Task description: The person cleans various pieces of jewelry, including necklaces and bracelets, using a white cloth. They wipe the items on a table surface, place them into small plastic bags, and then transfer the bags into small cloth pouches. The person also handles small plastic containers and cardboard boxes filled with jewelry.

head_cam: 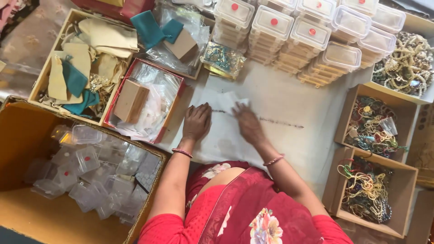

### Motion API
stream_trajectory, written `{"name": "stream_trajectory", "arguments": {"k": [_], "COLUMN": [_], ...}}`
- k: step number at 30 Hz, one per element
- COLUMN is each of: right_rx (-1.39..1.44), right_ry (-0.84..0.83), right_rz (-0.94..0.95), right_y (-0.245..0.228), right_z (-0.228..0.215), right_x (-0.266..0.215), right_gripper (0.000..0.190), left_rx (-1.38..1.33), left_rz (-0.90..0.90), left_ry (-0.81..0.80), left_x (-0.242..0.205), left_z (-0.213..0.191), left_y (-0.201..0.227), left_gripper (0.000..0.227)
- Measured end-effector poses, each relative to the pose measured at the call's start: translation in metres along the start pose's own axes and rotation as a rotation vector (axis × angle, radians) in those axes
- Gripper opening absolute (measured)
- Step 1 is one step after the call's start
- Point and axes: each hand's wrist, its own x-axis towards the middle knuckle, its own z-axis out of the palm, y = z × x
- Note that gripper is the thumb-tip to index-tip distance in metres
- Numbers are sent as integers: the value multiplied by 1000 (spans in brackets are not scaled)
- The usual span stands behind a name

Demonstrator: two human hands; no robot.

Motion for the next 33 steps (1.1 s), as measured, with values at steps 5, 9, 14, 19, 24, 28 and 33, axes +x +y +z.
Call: {"name": "stream_trajectory", "arguments": {"k": [5, 9, 14, 19, 24, 28, 33], "right_rx": [-80, -194, -451, -979, -354, 62, 278], "right_ry": [-215, -125, -261, -183, -118, -100, -436], "right_rz": [-72, -33, 6, 528, 284, 102, 352], "right_y": [-2, 62, 160, 165, 91, 8, -1], "right_z": [-24, -70, -125, -147, -71, -40, -33], "right_x": [-18, -76, -122, -82, -26, 7, 17], "right_gripper": [52, 54, 63, 60, 57, 67, 47], "left_rx": [81, 56, 49, 1, -45, -395, -629], "left_rz": [-28, -70, -68, -112, -107, -246, -415], "left_ry": [49, 60, 45, 48, -5, -185, -253], "left_x": [-4, -3, -4, -1, 22, 49, 60], "left_z": [2, 6, 8, 12, 8, -29, -42], "left_y": [2, 0, -4, -2, 16, 67, 75], "left_gripper": [29, 26, 27, 24, 16, 17, 25]}}
